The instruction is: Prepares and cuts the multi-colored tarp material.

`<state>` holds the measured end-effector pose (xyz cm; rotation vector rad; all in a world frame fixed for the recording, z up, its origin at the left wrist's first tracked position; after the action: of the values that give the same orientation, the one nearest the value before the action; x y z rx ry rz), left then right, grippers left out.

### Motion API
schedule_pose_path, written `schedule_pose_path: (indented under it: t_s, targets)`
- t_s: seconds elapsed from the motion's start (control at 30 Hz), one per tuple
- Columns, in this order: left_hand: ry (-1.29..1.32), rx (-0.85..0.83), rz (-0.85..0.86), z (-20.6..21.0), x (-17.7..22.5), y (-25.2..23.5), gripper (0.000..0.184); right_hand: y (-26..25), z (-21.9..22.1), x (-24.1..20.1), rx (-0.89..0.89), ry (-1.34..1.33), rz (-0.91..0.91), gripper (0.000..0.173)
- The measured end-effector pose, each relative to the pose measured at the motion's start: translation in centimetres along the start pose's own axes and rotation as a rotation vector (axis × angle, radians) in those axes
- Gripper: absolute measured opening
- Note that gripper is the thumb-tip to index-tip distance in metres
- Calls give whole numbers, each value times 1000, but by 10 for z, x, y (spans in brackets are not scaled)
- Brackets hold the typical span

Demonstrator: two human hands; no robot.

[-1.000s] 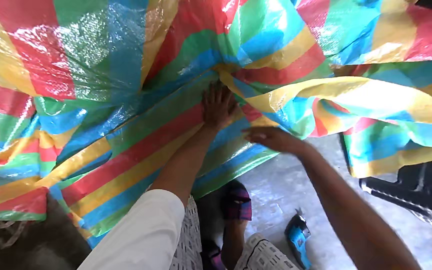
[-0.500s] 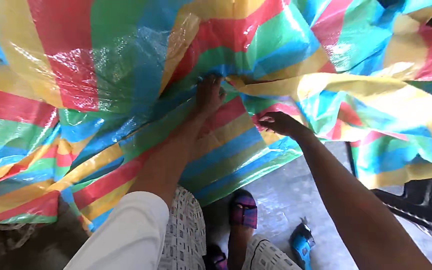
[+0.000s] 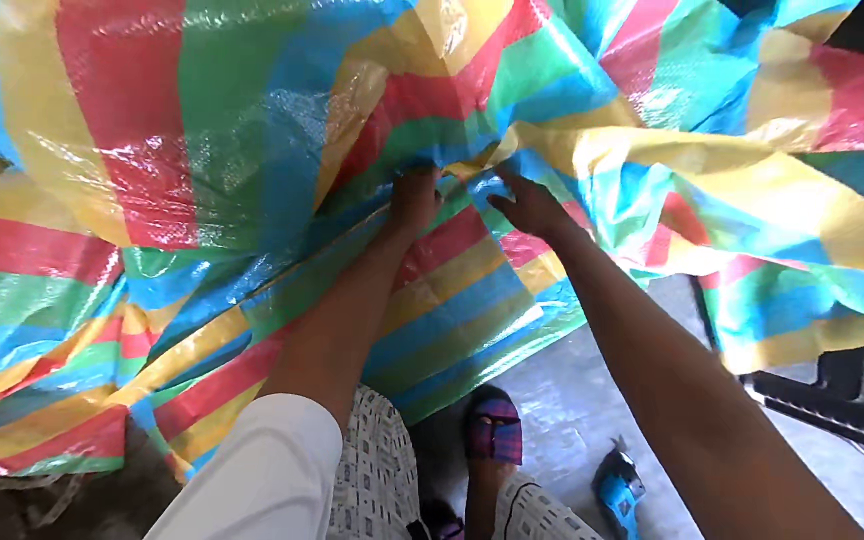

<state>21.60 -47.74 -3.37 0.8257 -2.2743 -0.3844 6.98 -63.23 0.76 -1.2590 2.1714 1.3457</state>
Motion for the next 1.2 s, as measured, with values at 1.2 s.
schedule_pose_path:
  t_s: [1.2]
  targets:
    - [146, -212, 117, -16, 0, -12, 24, 78, 84, 98, 21, -294, 150, 21]
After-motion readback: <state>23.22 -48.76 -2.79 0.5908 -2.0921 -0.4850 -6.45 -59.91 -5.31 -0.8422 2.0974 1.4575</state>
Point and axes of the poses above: each hand's wrist, its own y-axis away from the middle knuckle, its own z-axis out of the palm, x = y × z, the point moved 1 cm from there along -y, towards the middle knuckle, and after that the axes turned 9 degrees about -x, right-handed, at the moved point
